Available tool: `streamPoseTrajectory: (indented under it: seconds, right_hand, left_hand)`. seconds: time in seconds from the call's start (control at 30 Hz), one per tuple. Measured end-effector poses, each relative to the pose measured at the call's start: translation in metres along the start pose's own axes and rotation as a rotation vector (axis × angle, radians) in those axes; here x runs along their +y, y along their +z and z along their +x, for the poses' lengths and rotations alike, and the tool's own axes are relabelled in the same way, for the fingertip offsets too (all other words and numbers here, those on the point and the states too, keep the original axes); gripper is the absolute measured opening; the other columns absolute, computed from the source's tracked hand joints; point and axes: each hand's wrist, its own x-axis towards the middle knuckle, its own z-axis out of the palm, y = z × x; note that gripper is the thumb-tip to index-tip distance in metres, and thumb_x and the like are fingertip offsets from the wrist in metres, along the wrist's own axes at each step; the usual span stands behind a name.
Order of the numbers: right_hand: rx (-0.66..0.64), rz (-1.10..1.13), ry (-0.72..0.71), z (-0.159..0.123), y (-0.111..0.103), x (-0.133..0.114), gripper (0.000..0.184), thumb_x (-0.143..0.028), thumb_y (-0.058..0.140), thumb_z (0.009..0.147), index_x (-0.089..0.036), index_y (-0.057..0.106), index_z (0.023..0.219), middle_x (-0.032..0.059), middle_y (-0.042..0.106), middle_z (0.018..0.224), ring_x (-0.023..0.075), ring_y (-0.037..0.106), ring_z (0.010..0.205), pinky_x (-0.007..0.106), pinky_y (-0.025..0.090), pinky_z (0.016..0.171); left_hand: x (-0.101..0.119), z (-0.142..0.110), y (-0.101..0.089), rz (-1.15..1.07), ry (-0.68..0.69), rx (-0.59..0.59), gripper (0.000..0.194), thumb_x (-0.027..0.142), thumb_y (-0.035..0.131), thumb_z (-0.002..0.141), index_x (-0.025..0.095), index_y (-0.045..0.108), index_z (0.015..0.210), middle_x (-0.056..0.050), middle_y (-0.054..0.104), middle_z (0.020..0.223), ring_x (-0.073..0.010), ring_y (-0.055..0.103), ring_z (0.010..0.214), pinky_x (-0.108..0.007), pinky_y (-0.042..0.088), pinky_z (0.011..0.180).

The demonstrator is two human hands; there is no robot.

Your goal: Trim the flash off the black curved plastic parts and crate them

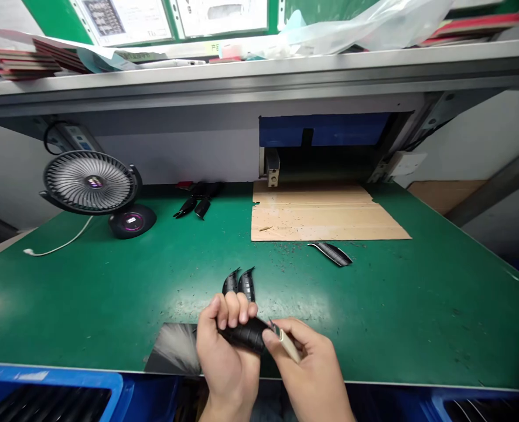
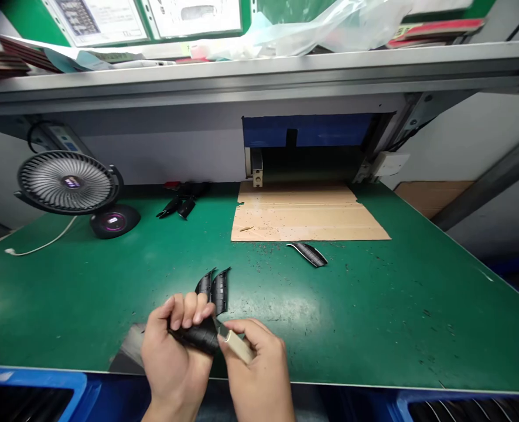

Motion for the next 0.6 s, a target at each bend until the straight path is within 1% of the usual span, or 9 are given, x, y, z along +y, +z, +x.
streamPoseTrajectory:
  seconds: [0.07, 0.13, 0.17, 0.2, 0.3, 0.37, 0.43, 0.53, 0.6]
  right_hand:
    - [0.086, -0.233, 0.046, 0.011, -0.021, 0.012, 0.027, -0.043, 0.055, 0.09, -0.022, 0.071, 0.088, 0.0014, 0.067, 0.07, 0.0186, 0.06, 0.062, 0.023, 0.046, 0.054]
    - [0.209, -0.461, 0.087, 0.02, -0.049, 0.03, 0.031, -0.046, 0.051, 0.091, -0.022, 0.071, 0.085, 0.0022, 0.066, 0.065, 0.0199, 0.058, 0.057, 0.026, 0.04, 0.049]
    - [0.247, -0.536, 0.105, 0.023, -0.064, 0.039, 0.032, -0.046, 0.05, 0.09, -0.022, 0.07, 0.082, 0.003, 0.066, 0.065, 0.021, 0.057, 0.056, 0.027, 0.039, 0.049]
    - [0.261, -0.579, 0.111, 0.026, -0.079, 0.047, 0.031, -0.046, 0.052, 0.089, -0.023, 0.07, 0.08, 0.0039, 0.067, 0.067, 0.0222, 0.058, 0.058, 0.028, 0.038, 0.05]
    - [0.268, -0.644, 0.092, 0.04, -0.114, 0.063, 0.026, -0.047, 0.06, 0.083, -0.025, 0.072, 0.086, 0.0045, 0.07, 0.086, 0.025, 0.063, 0.073, 0.031, 0.043, 0.061]
    - [0.338, -0.675, 0.087, 0.058, -0.131, 0.066, 0.032, -0.05, 0.061, 0.082, -0.024, 0.071, 0.098, 0.0065, 0.069, 0.102, 0.0269, 0.063, 0.086, 0.033, 0.045, 0.071]
    - [0.43, -0.696, 0.096, 0.081, -0.144, 0.066, 0.04, -0.048, 0.059, 0.084, -0.019, 0.068, 0.109, 0.0113, 0.066, 0.109, 0.0292, 0.061, 0.093, 0.036, 0.044, 0.075]
    - [0.434, -0.681, 0.101, 0.11, -0.152, 0.058, 0.032, -0.037, 0.062, 0.082, -0.015, 0.07, 0.103, 0.0123, 0.07, 0.09, 0.0285, 0.063, 0.081, 0.035, 0.044, 0.067]
    - [0.373, -0.635, 0.062, 0.112, -0.141, 0.045, 0.022, -0.033, 0.059, 0.083, -0.016, 0.073, 0.09, 0.0077, 0.068, 0.071, 0.0252, 0.062, 0.067, 0.032, 0.042, 0.059]
  left_hand:
    - [-0.012, 0.0, -0.009, 0.326, -0.01, -0.046, 0.017, 0.033, 0.064, 0.081, 0.019, 0.054, 0.079, -0.001, 0.052, 0.079, -0.0157, 0.053, 0.082, -0.027, 0.048, 0.078]
    - [-0.022, -0.001, -0.019, 0.654, 0.03, -0.055, 0.045, 0.033, 0.076, 0.072, 0.022, 0.053, 0.109, -0.005, 0.054, 0.104, -0.0201, 0.051, 0.107, -0.03, 0.042, 0.094]
    - [-0.025, -0.001, -0.023, 0.771, 0.063, -0.055, 0.055, 0.032, 0.078, 0.069, 0.023, 0.05, 0.116, -0.006, 0.052, 0.11, -0.0212, 0.049, 0.112, -0.031, 0.04, 0.098]
    - [-0.027, -0.003, -0.026, 0.85, 0.095, -0.055, 0.056, 0.033, 0.077, 0.07, 0.024, 0.05, 0.118, -0.007, 0.051, 0.111, -0.0218, 0.049, 0.113, -0.033, 0.038, 0.1]
    - [-0.029, -0.013, -0.025, 0.968, 0.112, -0.078, 0.04, 0.034, 0.071, 0.077, 0.024, 0.057, 0.113, -0.008, 0.052, 0.115, -0.024, 0.052, 0.11, -0.034, 0.036, 0.101]
    - [-0.028, -0.021, -0.021, 1.006, 0.117, -0.099, 0.034, 0.032, 0.072, 0.076, 0.024, 0.06, 0.107, -0.009, 0.054, 0.115, -0.025, 0.053, 0.109, -0.033, 0.037, 0.099]
    - [-0.029, -0.027, -0.016, 1.017, 0.115, -0.136, 0.033, 0.031, 0.073, 0.075, 0.024, 0.061, 0.104, -0.009, 0.056, 0.114, -0.0256, 0.054, 0.109, -0.034, 0.035, 0.1]
    - [-0.033, -0.025, -0.012, 1.02, 0.049, -0.174, 0.036, 0.035, 0.071, 0.077, 0.025, 0.057, 0.109, -0.009, 0.054, 0.12, -0.0265, 0.054, 0.111, -0.038, 0.034, 0.101]
    - [-0.035, -0.018, -0.009, 0.982, 0.023, -0.16, 0.044, 0.038, 0.072, 0.076, 0.025, 0.054, 0.114, -0.01, 0.052, 0.124, -0.0273, 0.05, 0.117, -0.04, 0.034, 0.101]
